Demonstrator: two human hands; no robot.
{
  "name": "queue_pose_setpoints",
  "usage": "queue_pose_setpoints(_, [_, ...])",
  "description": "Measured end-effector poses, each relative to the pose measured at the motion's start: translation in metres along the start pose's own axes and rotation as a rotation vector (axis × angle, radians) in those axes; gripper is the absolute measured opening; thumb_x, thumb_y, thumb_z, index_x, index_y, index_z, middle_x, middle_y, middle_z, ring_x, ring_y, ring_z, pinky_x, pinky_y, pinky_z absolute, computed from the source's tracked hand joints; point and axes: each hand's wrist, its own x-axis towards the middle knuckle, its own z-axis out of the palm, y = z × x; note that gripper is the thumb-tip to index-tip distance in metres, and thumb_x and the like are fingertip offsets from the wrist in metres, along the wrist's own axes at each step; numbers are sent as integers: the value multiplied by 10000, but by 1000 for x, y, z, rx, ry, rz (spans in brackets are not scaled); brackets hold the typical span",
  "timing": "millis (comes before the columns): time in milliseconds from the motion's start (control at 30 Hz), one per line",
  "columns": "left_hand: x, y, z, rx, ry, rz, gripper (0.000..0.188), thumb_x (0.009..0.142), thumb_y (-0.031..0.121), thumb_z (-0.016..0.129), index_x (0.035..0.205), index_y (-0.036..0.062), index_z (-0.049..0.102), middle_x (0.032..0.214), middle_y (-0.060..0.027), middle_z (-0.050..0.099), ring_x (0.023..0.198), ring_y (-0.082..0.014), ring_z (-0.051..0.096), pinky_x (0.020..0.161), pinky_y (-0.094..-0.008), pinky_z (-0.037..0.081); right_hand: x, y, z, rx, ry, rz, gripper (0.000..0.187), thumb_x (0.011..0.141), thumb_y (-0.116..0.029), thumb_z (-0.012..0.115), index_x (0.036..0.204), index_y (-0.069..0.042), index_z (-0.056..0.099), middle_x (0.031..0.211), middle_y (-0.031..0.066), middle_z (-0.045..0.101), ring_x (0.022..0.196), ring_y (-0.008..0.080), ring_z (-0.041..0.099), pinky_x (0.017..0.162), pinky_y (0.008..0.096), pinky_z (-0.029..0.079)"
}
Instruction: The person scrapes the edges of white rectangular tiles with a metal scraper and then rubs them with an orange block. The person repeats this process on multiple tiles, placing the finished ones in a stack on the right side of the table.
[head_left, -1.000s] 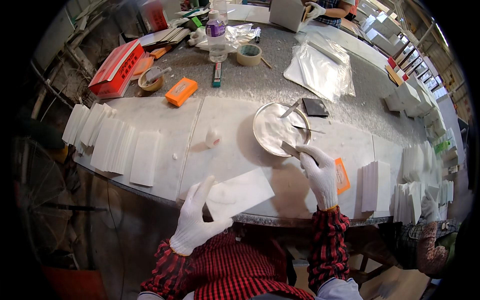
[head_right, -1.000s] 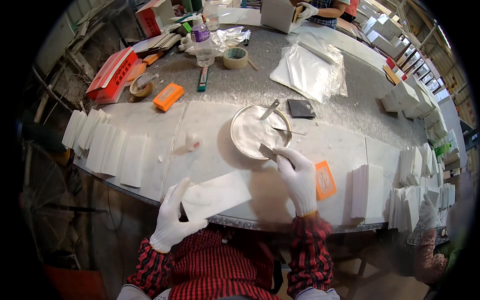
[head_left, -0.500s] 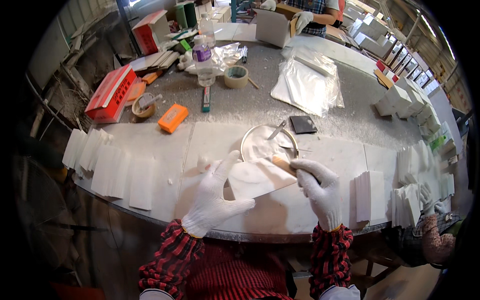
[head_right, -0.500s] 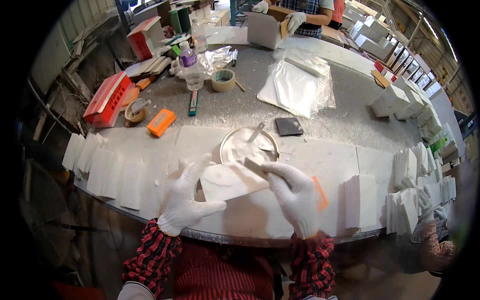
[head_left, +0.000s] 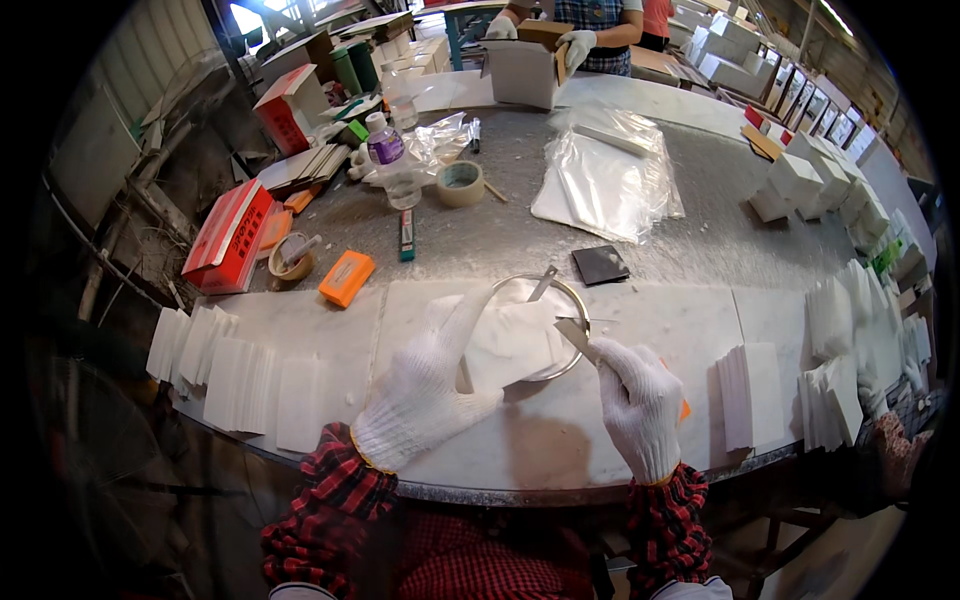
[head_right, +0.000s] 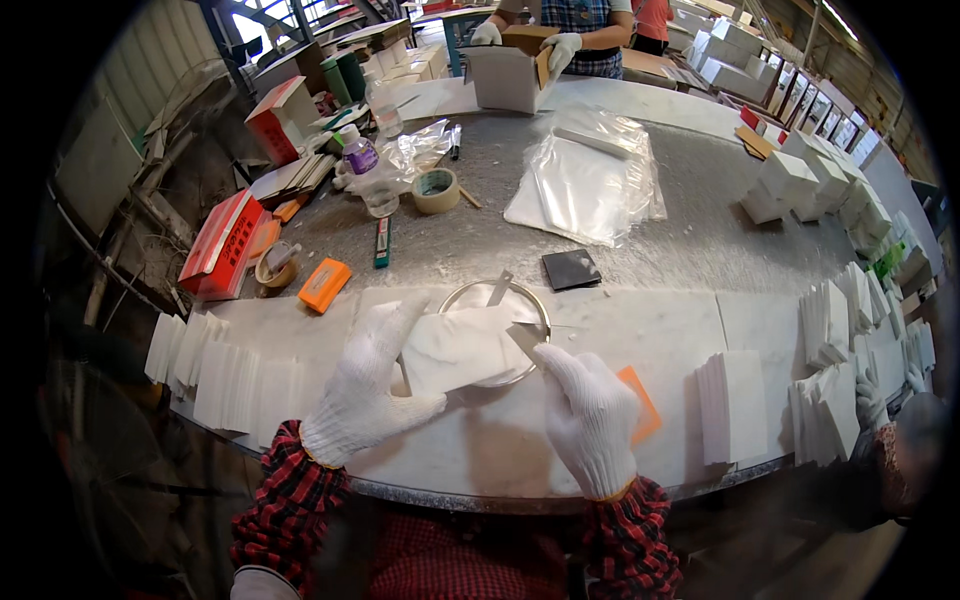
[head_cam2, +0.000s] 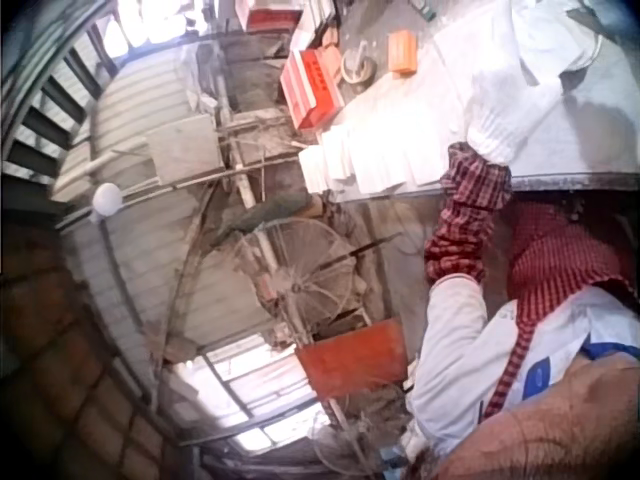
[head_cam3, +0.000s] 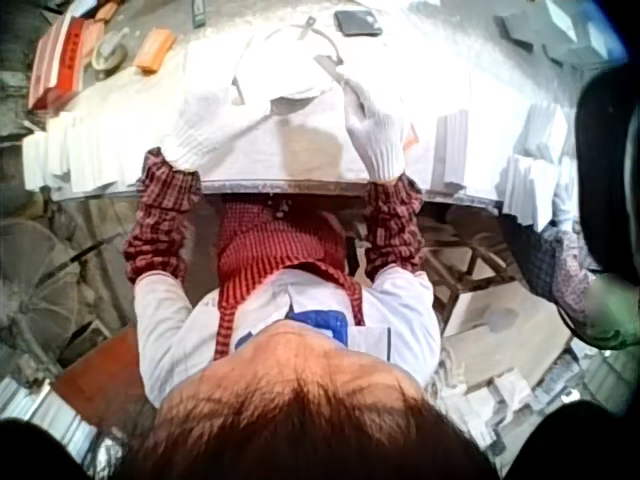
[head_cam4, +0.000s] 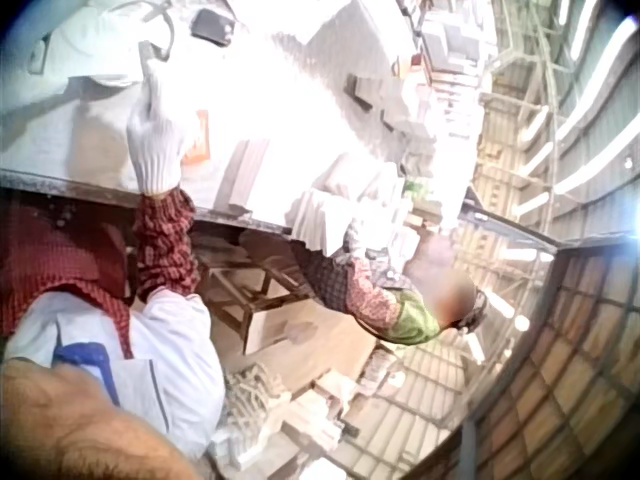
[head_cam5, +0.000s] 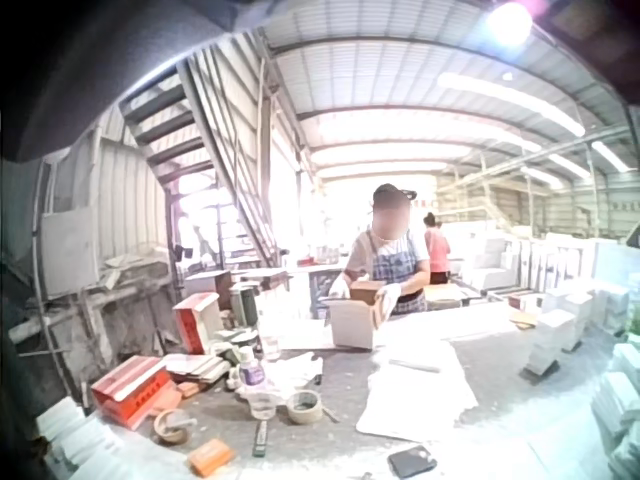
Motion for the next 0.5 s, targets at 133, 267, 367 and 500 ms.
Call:
queue_pose_setpoints(133, [20, 20, -2, 261, 46, 185, 746, 777, 35, 783, 1479, 3, 533, 1363, -200, 610, 1221, -383, 624, 1012, -428, 557, -3, 1, -5, 15, 25, 8, 211, 919, 45, 710, 1106, -32, 769, 850, 140, 705, 740, 280, 678, 673, 362, 531])
queue_pose_setpoints(267, [23, 9, 12, 443, 33, 216, 620, 815, -21, 728, 1418, 24, 588, 1381, -174, 605, 1162, -382, 660, 942, -434, 592, -5, 3, -12, 8, 75, -25, 212, 918, 39, 719, 1108, -37, 772, 838, 136, 699, 738, 272, 678, 671, 359, 531])
queue_pose_setpoints(367, [6, -2, 11, 397, 34, 78, 659, 803, 2, 751, 1437, 17, 570, 1407, -173, 587, 1133, -377, 677, 920, -429, 601, -10, 3, -13, 5, 46, -19, 215, 915, 37, 721, 1111, -37, 771, 843, 139, 698, 748, 275, 682, 676, 365, 534])
queue_pose_setpoints(500, [-15, 9, 2, 303, 46, 38, 776, 756, 70, 819, 1473, -2, 533, 1431, -178, 574, 1196, -379, 649, 1002, -438, 566, -21, 7, -18, 80, 58, 35, 224, 938, 29, 705, 1147, -26, 763, 847, 108, 696, 713, 208, 660, 649, 343, 518])
